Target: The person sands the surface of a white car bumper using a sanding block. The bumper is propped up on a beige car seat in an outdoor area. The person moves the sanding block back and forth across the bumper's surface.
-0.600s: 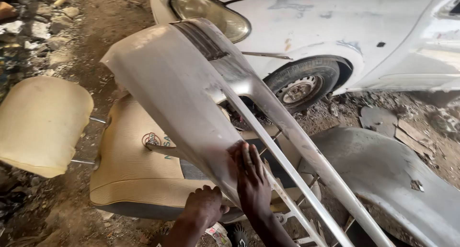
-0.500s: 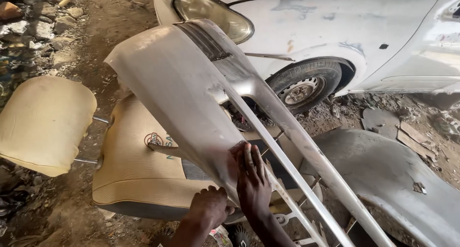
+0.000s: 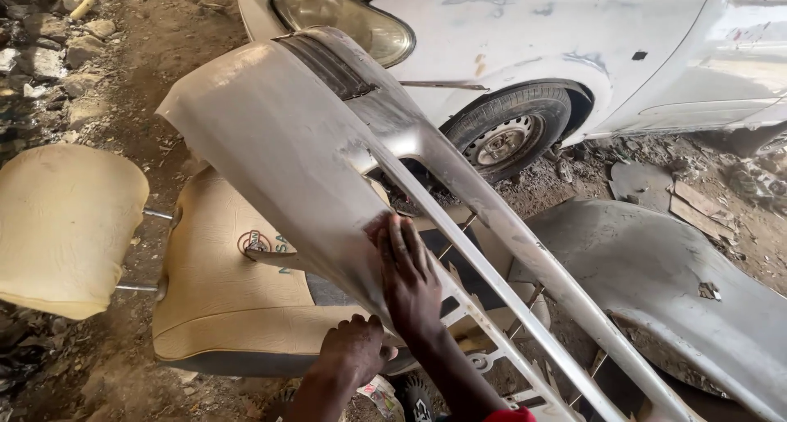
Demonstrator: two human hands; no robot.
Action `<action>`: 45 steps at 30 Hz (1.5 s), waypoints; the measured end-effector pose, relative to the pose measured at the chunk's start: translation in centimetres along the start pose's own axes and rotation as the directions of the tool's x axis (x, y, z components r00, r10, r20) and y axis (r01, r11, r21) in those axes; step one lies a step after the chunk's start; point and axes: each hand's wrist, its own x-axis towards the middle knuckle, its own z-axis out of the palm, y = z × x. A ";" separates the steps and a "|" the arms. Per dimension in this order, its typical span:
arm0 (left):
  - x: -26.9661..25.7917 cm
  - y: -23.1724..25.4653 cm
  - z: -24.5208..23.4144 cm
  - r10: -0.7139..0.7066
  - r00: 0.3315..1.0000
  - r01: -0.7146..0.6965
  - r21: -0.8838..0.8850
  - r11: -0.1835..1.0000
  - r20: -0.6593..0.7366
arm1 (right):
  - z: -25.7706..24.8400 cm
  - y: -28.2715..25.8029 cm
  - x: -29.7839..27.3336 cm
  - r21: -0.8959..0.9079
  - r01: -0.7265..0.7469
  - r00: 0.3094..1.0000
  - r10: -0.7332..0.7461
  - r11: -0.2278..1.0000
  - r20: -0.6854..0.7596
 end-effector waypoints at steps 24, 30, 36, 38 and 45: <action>-4.3 0.6 -2.1 -0.037 0.983 0.028 0.051 0.998 0.182 | -2.4 -0.3 -1.2 0.083 0.039 0.997 -0.043 0.996 0.056; -5.1 3.6 -1.0 0.066 0.981 -0.072 0.025 0.997 0.184 | -0.2 1.1 -4.8 -0.037 0.031 0.998 -0.029 0.999 0.050; -0.1 2.3 5.2 0.088 0.993 -0.094 0.070 0.993 0.082 | 0.6 -1.7 1.8 0.181 0.021 1.000 -0.024 0.983 0.014; -1.1 2.0 3.6 0.066 0.989 -0.080 0.105 0.991 0.129 | 1.4 -2.1 2.1 0.185 0.003 1.000 -0.003 0.983 0.001; -3.6 1.5 0.6 0.105 0.987 -0.120 0.125 0.985 0.121 | -1.8 -0.6 -2.6 0.078 -0.074 0.993 0.066 0.994 0.095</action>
